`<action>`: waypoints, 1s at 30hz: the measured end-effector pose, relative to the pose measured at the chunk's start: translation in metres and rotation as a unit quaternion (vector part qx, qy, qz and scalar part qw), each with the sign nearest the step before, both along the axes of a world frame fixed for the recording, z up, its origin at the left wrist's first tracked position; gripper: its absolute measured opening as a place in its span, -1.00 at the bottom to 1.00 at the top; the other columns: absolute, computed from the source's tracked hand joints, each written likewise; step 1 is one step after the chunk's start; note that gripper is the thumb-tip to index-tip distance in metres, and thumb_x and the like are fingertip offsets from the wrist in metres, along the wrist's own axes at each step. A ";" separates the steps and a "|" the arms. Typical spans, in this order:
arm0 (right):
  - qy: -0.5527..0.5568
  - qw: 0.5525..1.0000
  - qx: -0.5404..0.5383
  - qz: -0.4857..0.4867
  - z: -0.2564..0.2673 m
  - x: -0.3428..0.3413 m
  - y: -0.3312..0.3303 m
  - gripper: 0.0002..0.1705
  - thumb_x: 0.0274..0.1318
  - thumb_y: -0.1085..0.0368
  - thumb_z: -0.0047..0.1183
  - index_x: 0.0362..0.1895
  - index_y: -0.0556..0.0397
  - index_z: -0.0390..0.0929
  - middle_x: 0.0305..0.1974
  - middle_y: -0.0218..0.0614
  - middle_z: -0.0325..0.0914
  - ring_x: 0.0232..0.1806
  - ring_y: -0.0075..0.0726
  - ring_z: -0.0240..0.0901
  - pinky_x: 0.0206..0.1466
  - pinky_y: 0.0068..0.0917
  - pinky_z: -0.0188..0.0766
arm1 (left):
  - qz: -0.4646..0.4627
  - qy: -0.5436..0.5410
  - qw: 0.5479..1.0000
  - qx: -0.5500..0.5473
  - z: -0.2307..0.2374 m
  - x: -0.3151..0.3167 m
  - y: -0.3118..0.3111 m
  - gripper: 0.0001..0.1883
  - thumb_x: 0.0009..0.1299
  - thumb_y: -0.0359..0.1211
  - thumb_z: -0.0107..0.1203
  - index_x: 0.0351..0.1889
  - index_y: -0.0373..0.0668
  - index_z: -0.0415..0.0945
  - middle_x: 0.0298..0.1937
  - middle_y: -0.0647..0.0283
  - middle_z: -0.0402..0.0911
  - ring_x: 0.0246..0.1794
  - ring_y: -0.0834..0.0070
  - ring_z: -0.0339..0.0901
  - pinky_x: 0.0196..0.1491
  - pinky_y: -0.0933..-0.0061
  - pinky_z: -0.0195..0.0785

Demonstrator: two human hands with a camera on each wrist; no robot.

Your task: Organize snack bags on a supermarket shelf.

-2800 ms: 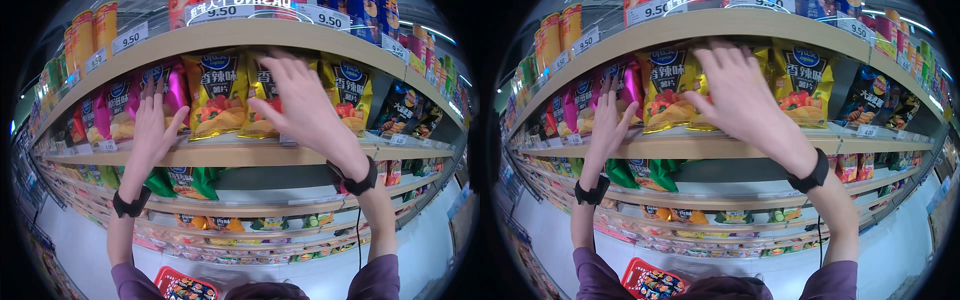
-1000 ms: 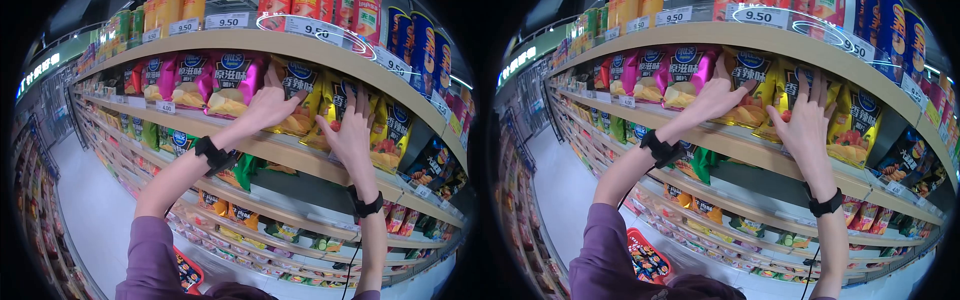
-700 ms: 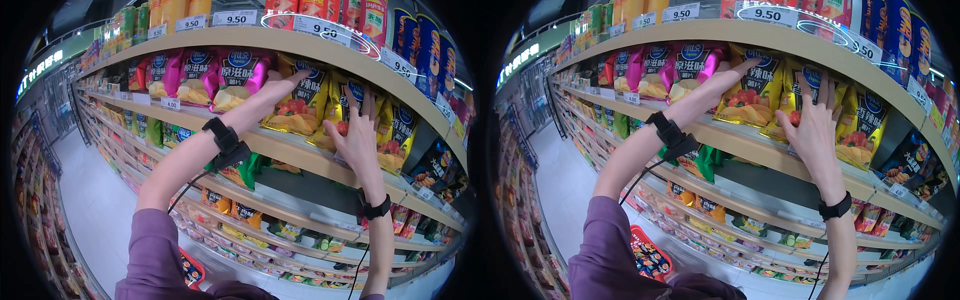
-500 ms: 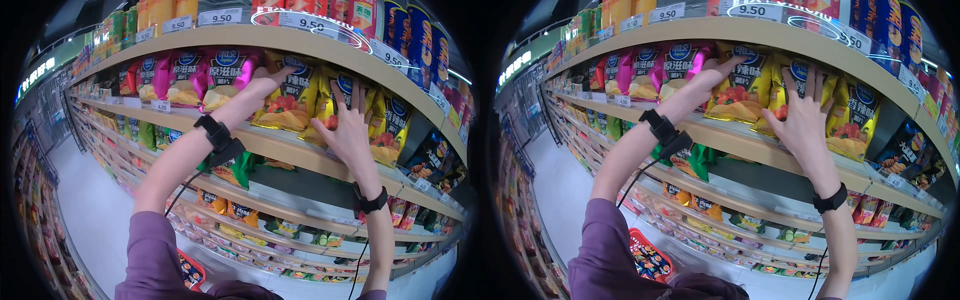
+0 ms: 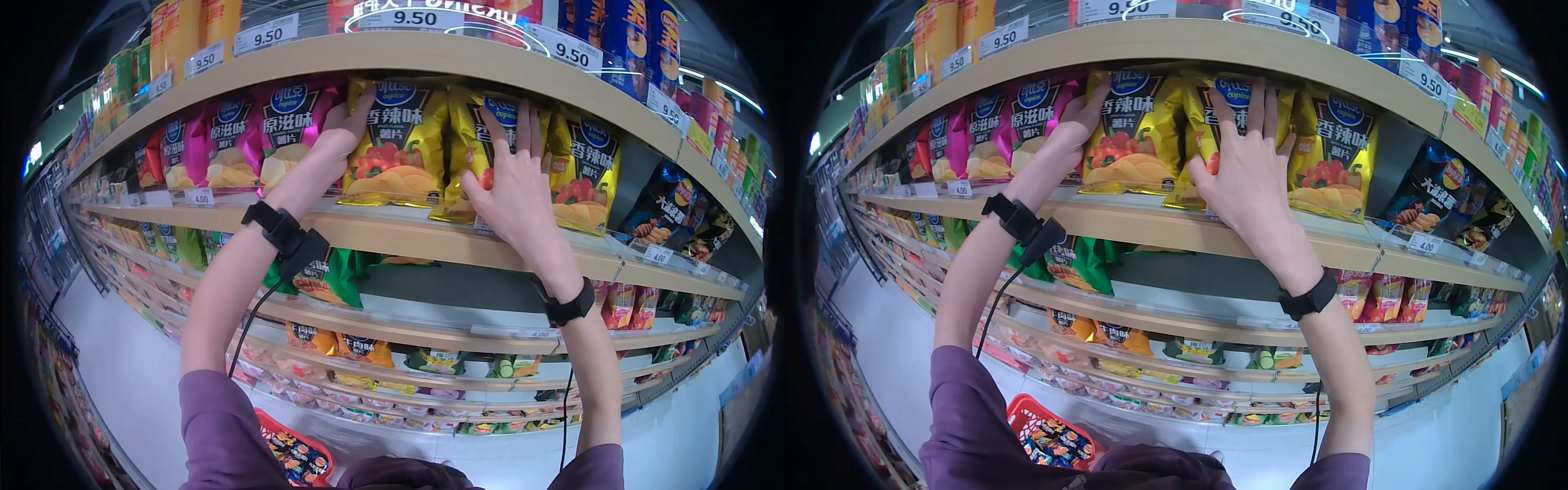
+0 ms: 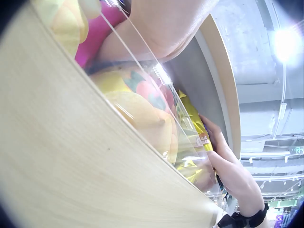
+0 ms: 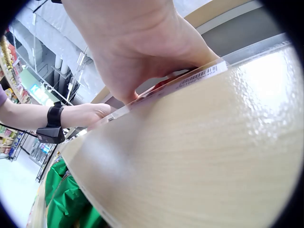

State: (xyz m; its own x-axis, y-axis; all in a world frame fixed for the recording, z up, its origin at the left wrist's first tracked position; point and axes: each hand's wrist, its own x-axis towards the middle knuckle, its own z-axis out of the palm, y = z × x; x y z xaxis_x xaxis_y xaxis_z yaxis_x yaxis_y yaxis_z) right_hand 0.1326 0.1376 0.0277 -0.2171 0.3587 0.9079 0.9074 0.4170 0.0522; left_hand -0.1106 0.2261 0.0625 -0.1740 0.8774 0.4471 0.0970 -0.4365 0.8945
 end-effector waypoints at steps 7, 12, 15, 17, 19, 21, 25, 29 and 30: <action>0.011 1.000 0.018 -0.011 -0.006 0.000 0.006 -0.19 0.20 0.00 0.07 0.49 -0.20 0.09 0.50 0.20 -0.21 0.56 0.29 -0.30 0.28 0.63 -0.04 | 0.007 -0.077 0.997 0.004 -0.005 0.000 -0.002 -0.27 0.51 0.19 -0.11 0.20 -0.37 0.44 0.01 0.14 0.60 -0.05 0.45 0.53 0.02 0.44 0.36; 0.008 1.000 0.002 -0.017 -0.003 0.002 0.000 -0.16 0.26 -0.14 0.05 0.51 -0.16 0.07 0.51 0.21 -0.19 0.55 0.32 -0.25 0.43 0.23 -0.03 | -0.036 -0.117 0.992 0.023 -0.005 -0.001 -0.017 -0.30 0.48 0.19 -0.02 0.21 -0.29 0.44 -0.01 0.29 0.60 -0.06 0.57 0.53 0.03 0.47 0.40; 0.030 0.999 0.028 0.025 -0.001 0.010 0.000 -0.18 0.27 -0.12 0.04 0.49 -0.09 0.09 0.49 0.23 -0.15 0.52 0.32 -0.19 0.46 0.16 -0.05 | -0.025 -0.116 0.993 0.020 -0.005 -0.003 -0.012 -0.35 0.49 0.17 -0.02 0.18 -0.24 0.45 -0.04 0.31 0.59 -0.14 0.58 0.51 -0.06 0.50 0.38; 0.068 0.994 0.050 0.076 0.001 0.022 0.002 -0.18 0.25 -0.08 0.07 0.46 0.01 0.12 0.46 0.28 -0.10 0.48 0.35 -0.11 0.45 0.15 -0.02 | -0.017 -0.094 0.995 0.023 -0.006 -0.011 -0.005 -0.39 0.50 0.14 -0.01 0.18 -0.21 0.45 -0.08 0.33 0.58 -0.23 0.60 0.47 -0.17 0.53 0.32; 0.073 0.993 0.058 0.079 0.003 0.033 -0.003 -0.20 0.23 -0.02 0.12 0.42 0.07 0.15 0.44 0.27 -0.04 0.44 0.33 -0.03 0.44 0.02 0.03 | -0.007 -0.051 0.998 0.025 -0.005 -0.020 -0.002 -0.43 0.51 0.11 -0.01 0.19 -0.17 0.44 -0.12 0.35 0.57 -0.32 0.62 0.41 -0.27 0.55 0.23; 0.071 0.990 0.087 0.079 0.006 0.045 -0.005 -0.24 0.17 0.09 0.22 0.34 0.16 0.23 0.38 0.23 0.09 0.36 0.26 0.10 0.40 -0.07 0.11 | 0.022 -0.058 0.997 0.039 -0.003 -0.011 -0.015 -0.47 0.56 0.04 -0.09 0.16 -0.24 0.44 -0.14 0.33 0.55 -0.28 0.60 0.35 -0.24 0.56 0.19; 0.113 0.984 0.099 0.093 0.011 0.071 -0.021 -0.31 0.14 0.15 0.25 0.25 0.22 0.30 0.22 0.16 0.33 0.28 0.12 0.26 0.34 -0.14 0.19 | 0.094 -0.028 0.977 0.189 -0.009 0.011 -0.050 -0.48 0.54 -0.10 0.00 0.27 -0.31 0.31 0.21 0.10 0.40 0.17 0.40 0.35 0.22 0.38 0.16; 0.233 0.963 0.106 0.085 0.012 0.109 -0.033 -0.32 0.15 0.14 0.26 0.22 0.26 0.31 0.13 0.12 0.41 0.13 0.04 0.44 0.25 -0.23 0.30 | 0.112 0.169 0.895 0.397 -0.026 0.022 -0.074 -0.42 0.44 -0.23 0.14 0.32 -0.33 0.25 0.39 -0.06 0.26 0.40 0.13 0.24 0.44 0.21 -0.01; 0.229 0.965 0.120 0.043 0.012 0.121 -0.029 -0.28 0.14 0.10 0.26 0.21 0.31 0.29 0.13 0.15 0.41 0.17 0.05 0.42 0.27 -0.23 0.28 | 0.122 0.237 0.867 0.421 -0.029 0.031 -0.089 -0.43 0.43 -0.25 0.15 0.31 -0.32 0.27 0.39 -0.07 0.27 0.40 0.10 0.24 0.43 0.20 0.01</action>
State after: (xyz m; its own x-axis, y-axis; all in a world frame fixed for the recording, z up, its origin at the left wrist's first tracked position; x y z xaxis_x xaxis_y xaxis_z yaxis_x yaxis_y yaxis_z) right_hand 0.2540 0.1082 0.0397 0.2076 0.1240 0.9703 0.8203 0.5183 -0.2417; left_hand -0.0800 0.1367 0.0336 0.0700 0.1679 0.9833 0.5474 -0.8305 0.1028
